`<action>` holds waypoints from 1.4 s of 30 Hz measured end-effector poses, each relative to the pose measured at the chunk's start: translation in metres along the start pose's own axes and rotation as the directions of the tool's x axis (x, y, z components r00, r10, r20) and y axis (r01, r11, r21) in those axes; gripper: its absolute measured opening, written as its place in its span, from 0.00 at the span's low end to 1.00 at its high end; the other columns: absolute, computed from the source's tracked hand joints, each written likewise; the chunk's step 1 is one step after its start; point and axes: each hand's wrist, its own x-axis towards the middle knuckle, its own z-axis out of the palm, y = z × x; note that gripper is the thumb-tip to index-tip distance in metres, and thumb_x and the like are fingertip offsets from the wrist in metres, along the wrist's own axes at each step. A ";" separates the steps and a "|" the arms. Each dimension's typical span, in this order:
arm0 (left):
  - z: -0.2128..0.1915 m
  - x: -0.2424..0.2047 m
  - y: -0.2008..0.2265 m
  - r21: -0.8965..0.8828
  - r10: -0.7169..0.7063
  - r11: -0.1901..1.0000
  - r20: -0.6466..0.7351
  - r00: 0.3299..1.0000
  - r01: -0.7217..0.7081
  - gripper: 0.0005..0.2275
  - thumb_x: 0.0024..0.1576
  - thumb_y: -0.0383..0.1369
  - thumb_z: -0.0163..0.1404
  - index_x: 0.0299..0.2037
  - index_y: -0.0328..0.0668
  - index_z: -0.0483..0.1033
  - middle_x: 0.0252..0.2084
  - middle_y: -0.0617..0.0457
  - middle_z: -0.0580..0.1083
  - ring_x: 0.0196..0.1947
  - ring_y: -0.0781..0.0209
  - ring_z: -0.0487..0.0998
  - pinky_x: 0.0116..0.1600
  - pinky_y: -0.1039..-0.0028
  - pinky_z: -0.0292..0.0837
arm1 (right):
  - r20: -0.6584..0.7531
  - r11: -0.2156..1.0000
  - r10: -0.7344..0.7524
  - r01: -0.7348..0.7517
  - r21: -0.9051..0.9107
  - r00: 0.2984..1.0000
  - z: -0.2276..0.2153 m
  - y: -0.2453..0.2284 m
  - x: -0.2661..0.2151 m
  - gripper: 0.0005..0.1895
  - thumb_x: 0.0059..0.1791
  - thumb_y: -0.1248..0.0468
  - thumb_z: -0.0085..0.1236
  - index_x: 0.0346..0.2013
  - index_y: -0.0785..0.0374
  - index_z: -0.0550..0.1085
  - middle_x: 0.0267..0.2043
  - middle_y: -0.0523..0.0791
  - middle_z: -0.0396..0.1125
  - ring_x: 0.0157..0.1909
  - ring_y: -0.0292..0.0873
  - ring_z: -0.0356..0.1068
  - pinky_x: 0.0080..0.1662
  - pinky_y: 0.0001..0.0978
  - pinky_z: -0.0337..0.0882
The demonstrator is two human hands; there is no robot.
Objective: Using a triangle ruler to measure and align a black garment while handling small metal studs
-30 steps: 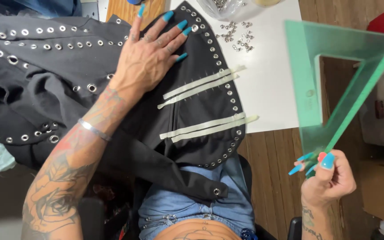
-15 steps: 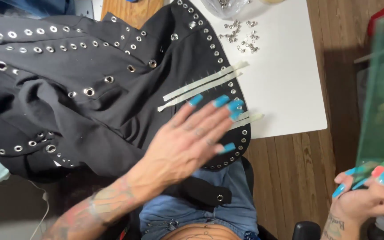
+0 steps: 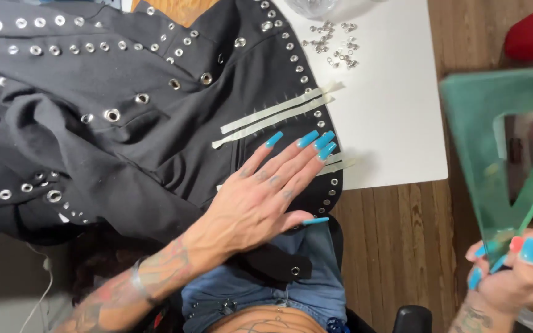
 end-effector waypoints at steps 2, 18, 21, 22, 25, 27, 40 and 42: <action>-0.021 -0.012 0.005 -0.366 -0.159 0.919 -0.009 0.987 0.145 0.24 0.56 0.44 0.34 0.58 0.36 0.52 0.61 0.46 0.55 0.62 0.53 0.56 0.64 0.65 0.49 | 0.157 0.995 0.078 -0.066 -0.077 0.984 -0.011 -0.004 0.016 0.17 0.46 0.62 0.35 0.14 0.64 0.48 0.15 0.51 0.44 0.10 0.42 0.43 0.14 0.28 0.42; -0.011 -0.052 0.053 -0.632 -0.556 -0.432 0.748 0.361 0.644 0.08 0.48 0.31 0.48 0.19 0.37 0.74 0.26 0.51 0.80 0.26 0.69 0.78 0.29 0.83 0.72 | 0.849 0.817 -0.208 0.564 -0.123 0.486 0.077 -0.038 0.078 0.14 0.49 0.71 0.41 0.20 0.75 0.68 0.25 0.52 0.64 0.27 0.43 0.63 0.31 0.27 0.60; -0.011 -0.034 0.051 -0.564 -0.560 -0.540 0.795 0.234 0.624 0.09 0.47 0.34 0.48 0.26 0.34 0.77 0.26 0.50 0.79 0.27 0.67 0.78 0.30 0.81 0.72 | 0.805 0.796 -0.240 0.585 -0.157 0.543 0.095 -0.026 0.081 0.16 0.54 0.67 0.39 0.24 0.74 0.66 0.28 0.50 0.62 0.32 0.44 0.60 0.36 0.31 0.57; -0.009 -0.032 0.051 -0.565 -0.560 -0.539 0.794 0.236 0.624 0.09 0.47 0.34 0.48 0.26 0.34 0.77 0.26 0.50 0.79 0.27 0.67 0.78 0.30 0.81 0.72 | 0.805 0.795 -0.241 0.586 -0.158 0.543 0.100 -0.021 0.082 0.16 0.54 0.67 0.39 0.24 0.74 0.66 0.28 0.50 0.62 0.32 0.44 0.60 0.36 0.31 0.57; -0.002 -0.027 0.050 -0.622 -0.602 -0.585 0.763 0.235 0.520 0.11 0.48 0.33 0.47 0.28 0.31 0.77 0.26 0.46 0.78 0.25 0.62 0.79 0.31 0.79 0.75 | 0.768 0.839 -0.235 0.524 -0.149 0.595 0.111 -0.009 0.084 0.17 0.54 0.66 0.39 0.25 0.74 0.65 0.29 0.52 0.59 0.31 0.44 0.58 0.35 0.30 0.56; 0.006 -0.029 0.049 -0.647 -0.649 -0.550 0.729 0.216 0.528 0.11 0.48 0.35 0.46 0.27 0.34 0.76 0.26 0.49 0.79 0.26 0.62 0.81 0.30 0.79 0.75 | 0.756 0.763 -0.355 0.637 -0.106 0.551 0.117 0.000 0.084 0.19 0.54 0.62 0.38 0.24 0.74 0.66 0.28 0.53 0.62 0.34 0.48 0.61 0.37 0.36 0.60; 0.013 -0.016 0.034 -0.487 -0.579 -0.666 0.815 0.021 0.564 0.10 0.47 0.31 0.49 0.23 0.30 0.78 0.21 0.46 0.79 0.21 0.60 0.80 0.26 0.77 0.76 | 0.640 0.764 -0.389 0.620 -0.177 0.662 0.120 0.010 0.057 0.18 0.51 0.68 0.40 0.19 0.75 0.66 0.36 0.59 0.59 0.43 0.57 0.64 0.42 0.41 0.66; 0.014 -0.014 0.032 -0.450 -0.567 -0.688 0.823 -0.035 0.569 0.10 0.47 0.29 0.49 0.22 0.27 0.77 0.20 0.43 0.78 0.21 0.57 0.80 0.26 0.74 0.78 | 0.599 0.719 -0.467 0.674 -0.172 0.650 0.124 0.005 0.048 0.18 0.50 0.68 0.37 0.19 0.76 0.64 0.32 0.58 0.58 0.35 0.50 0.56 0.56 0.58 0.64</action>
